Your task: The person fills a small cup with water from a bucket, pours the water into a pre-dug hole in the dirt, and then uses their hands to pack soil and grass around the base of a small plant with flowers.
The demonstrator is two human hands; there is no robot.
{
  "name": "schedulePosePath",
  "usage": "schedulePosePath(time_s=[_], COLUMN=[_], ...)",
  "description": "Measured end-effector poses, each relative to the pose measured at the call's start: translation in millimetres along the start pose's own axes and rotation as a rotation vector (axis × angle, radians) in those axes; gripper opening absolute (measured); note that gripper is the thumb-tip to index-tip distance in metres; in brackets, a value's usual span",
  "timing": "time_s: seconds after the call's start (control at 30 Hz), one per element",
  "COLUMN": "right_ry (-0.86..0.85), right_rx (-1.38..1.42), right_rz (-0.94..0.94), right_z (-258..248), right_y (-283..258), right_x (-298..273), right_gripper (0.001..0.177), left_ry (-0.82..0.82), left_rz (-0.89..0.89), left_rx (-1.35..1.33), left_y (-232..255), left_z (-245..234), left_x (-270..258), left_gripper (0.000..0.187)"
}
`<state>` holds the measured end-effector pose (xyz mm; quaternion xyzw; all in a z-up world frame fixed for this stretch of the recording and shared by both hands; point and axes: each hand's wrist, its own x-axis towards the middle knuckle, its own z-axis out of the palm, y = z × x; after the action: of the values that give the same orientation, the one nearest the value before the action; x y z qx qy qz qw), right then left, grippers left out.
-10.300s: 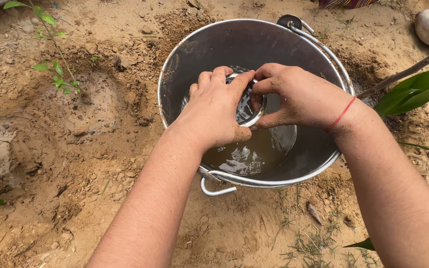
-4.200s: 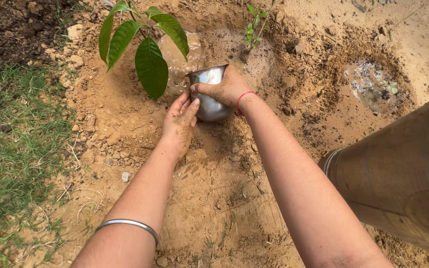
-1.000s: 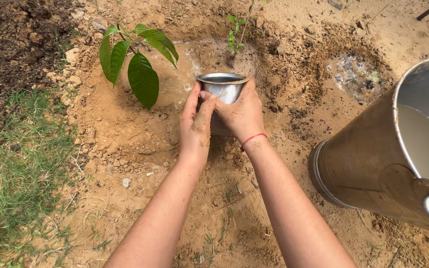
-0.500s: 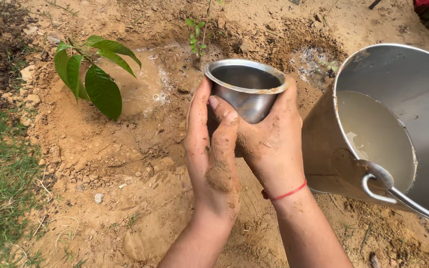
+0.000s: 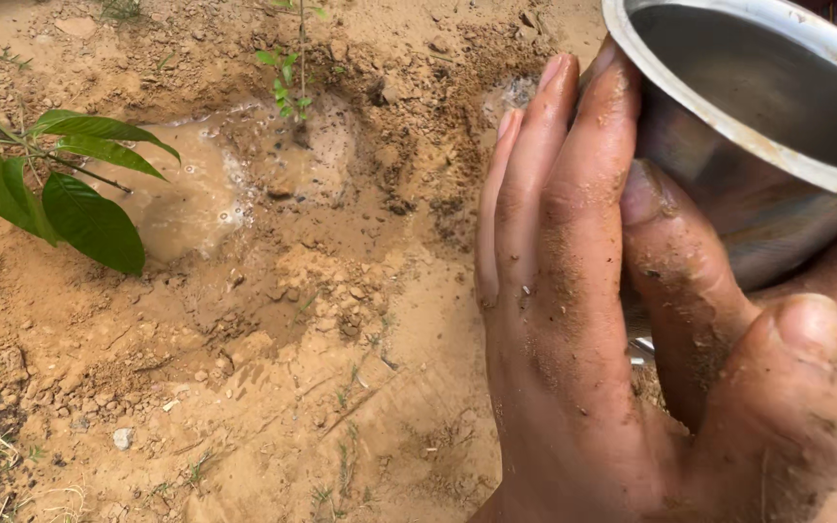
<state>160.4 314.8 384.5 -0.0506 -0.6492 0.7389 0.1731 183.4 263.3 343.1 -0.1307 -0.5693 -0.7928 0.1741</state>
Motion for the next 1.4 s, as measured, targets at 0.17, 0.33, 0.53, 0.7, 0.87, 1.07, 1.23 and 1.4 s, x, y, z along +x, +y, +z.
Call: schedulePosePath(time_s=[0.17,0.33,0.53,0.7,0.87,1.07,1.23,1.4], right_ry=[0.050,0.124,0.155,0.234,0.116,-0.128,-0.251,-0.412], right_rx=[-0.336,-0.737,-0.953,-1.139,-1.389,-1.566,-1.701,-1.712], right_rz=[-0.176,-0.305,-0.261,0.015,0.308,0.400,0.409,0.185], right_z=[-57,-118,-173,-192,-187,-183,-177,-181], right_y=[3,18,42,45,45,51,53,58], right_x=[16,38,62,72,78,91,89,90], right_gripper=[0.074,0.073,0.072,0.078,0.086,0.089,0.097,0.115], left_ry=[-0.150,-0.338,-0.612,-1.015,-1.334,-1.445,-1.524,-1.623], left_rz=[0.055,0.123,-0.097,0.022,-0.277,-0.466,-0.544,-0.619], left_rx=[0.091,0.301,0.455,0.574,0.762,0.990,1.068,1.207], left_y=[-17,-42,-76,-113,-125,-133,-152,-164], left_z=[24,49,69,71,67,73,77,79], left_x=[1,14,45,79,95,96,99,100], left_gripper=[0.081,0.084,0.099,0.102,0.082,0.081,0.087,0.078])
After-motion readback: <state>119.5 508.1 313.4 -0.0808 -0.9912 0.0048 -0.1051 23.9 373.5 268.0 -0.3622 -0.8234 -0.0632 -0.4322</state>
